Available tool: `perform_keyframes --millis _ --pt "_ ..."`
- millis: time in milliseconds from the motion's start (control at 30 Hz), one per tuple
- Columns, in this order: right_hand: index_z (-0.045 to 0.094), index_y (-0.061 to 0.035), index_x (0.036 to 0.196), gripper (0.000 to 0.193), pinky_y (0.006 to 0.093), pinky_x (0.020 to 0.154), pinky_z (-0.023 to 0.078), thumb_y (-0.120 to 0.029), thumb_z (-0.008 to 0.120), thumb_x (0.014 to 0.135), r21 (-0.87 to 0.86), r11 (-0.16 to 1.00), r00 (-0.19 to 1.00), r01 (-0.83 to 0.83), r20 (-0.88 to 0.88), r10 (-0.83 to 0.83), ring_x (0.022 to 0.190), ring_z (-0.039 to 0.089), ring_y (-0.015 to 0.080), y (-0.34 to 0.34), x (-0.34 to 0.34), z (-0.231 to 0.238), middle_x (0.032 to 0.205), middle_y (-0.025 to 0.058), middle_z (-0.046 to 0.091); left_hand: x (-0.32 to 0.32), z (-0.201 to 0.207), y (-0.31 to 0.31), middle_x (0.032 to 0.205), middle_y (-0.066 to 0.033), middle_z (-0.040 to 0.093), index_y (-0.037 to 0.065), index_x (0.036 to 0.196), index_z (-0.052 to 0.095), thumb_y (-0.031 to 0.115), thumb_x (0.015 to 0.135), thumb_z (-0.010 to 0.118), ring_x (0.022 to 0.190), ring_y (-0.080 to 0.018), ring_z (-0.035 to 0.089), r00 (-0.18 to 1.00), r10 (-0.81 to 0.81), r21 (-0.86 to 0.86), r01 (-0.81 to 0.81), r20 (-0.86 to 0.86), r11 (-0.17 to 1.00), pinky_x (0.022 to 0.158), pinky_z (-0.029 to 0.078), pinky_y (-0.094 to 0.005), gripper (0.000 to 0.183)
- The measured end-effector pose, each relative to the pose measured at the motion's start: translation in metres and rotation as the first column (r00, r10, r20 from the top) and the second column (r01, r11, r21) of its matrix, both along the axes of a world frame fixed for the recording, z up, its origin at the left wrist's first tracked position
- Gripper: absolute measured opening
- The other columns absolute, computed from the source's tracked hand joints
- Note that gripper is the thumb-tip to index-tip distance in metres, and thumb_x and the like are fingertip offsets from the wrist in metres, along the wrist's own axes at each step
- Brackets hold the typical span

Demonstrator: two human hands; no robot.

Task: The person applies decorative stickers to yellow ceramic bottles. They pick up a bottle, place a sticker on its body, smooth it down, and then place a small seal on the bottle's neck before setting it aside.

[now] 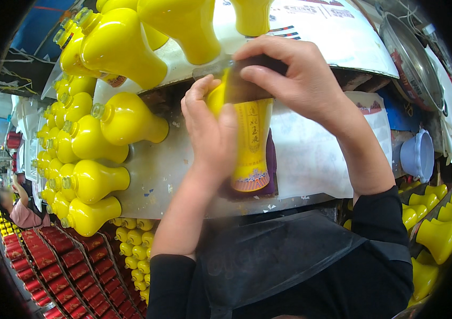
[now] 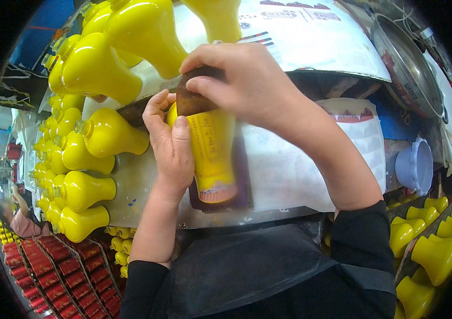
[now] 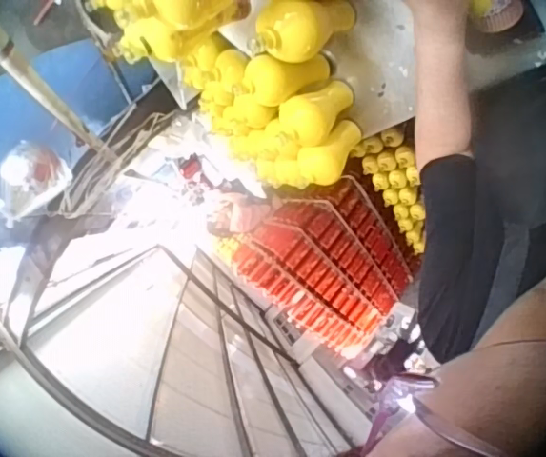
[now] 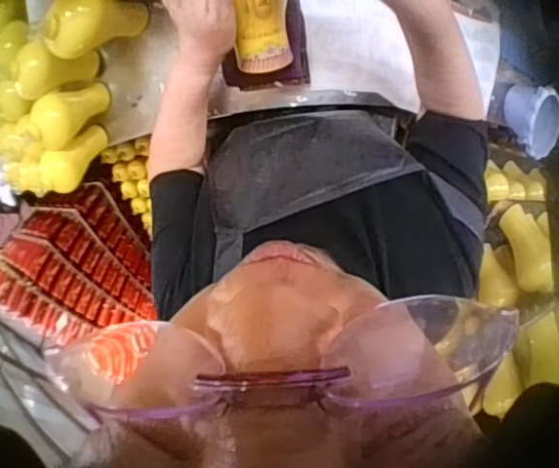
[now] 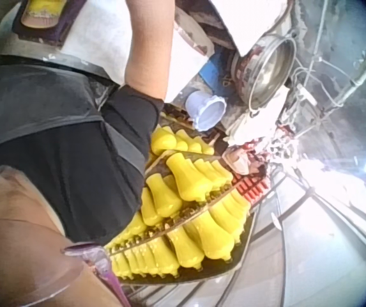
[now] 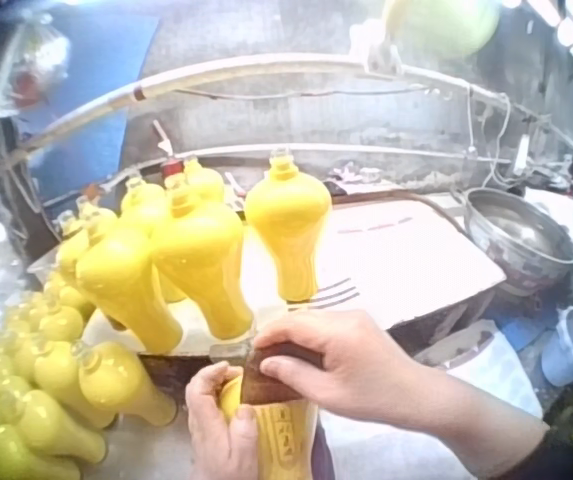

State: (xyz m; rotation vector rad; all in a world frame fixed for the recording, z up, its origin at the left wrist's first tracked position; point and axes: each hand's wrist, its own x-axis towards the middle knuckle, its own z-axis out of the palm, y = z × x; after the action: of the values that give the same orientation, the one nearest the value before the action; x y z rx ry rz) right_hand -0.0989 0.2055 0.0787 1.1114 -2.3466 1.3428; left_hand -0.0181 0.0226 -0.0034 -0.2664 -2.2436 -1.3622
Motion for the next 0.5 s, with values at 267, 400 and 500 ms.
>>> perform_keyframes --millis 267,400,500 --pt "0.068 -0.0034 0.110 0.019 0.0343 0.073 0.057 -0.008 0.072 0.091 0.122 0.988 0.979 0.096 -0.190 -0.072 0.081 0.072 0.0304 -0.013 -0.005 -0.004 0.092 0.0157 0.071 0.002 0.012 0.007 0.133 -0.0146 0.042 0.003 0.153 0.025 0.012 0.095 0.055 0.122 -0.0220 0.044 0.993 -0.093 0.333 0.064 0.070 0.941 0.112 0.034 -0.0381 0.066" --pt "0.068 -0.0035 0.110 0.019 0.0342 0.074 0.058 -0.009 0.072 0.092 0.139 0.984 0.980 0.113 -0.178 -0.087 0.082 0.073 0.0300 -0.012 -0.004 -0.002 0.093 0.0152 0.071 -0.005 0.024 0.010 0.117 -0.0156 0.054 -0.001 0.145 0.039 0.014 0.085 0.067 0.108 -0.0261 0.054 0.991 0.037 0.256 -0.070 0.132 0.964 0.102 0.045 -0.0417 0.068" --pt "0.069 -0.0031 0.110 0.018 0.0333 0.076 0.059 -0.010 0.071 0.094 0.135 0.982 0.978 0.132 -0.180 -0.107 0.085 0.074 0.0292 -0.012 -0.003 -0.007 0.095 0.0145 0.073 -0.011 0.029 0.011 0.113 -0.0141 0.054 0.000 0.141 0.044 0.015 0.084 0.069 0.104 -0.0262 0.054 0.979 0.073 0.213 -0.113 0.190 0.971 0.100 0.045 -0.0413 0.064"
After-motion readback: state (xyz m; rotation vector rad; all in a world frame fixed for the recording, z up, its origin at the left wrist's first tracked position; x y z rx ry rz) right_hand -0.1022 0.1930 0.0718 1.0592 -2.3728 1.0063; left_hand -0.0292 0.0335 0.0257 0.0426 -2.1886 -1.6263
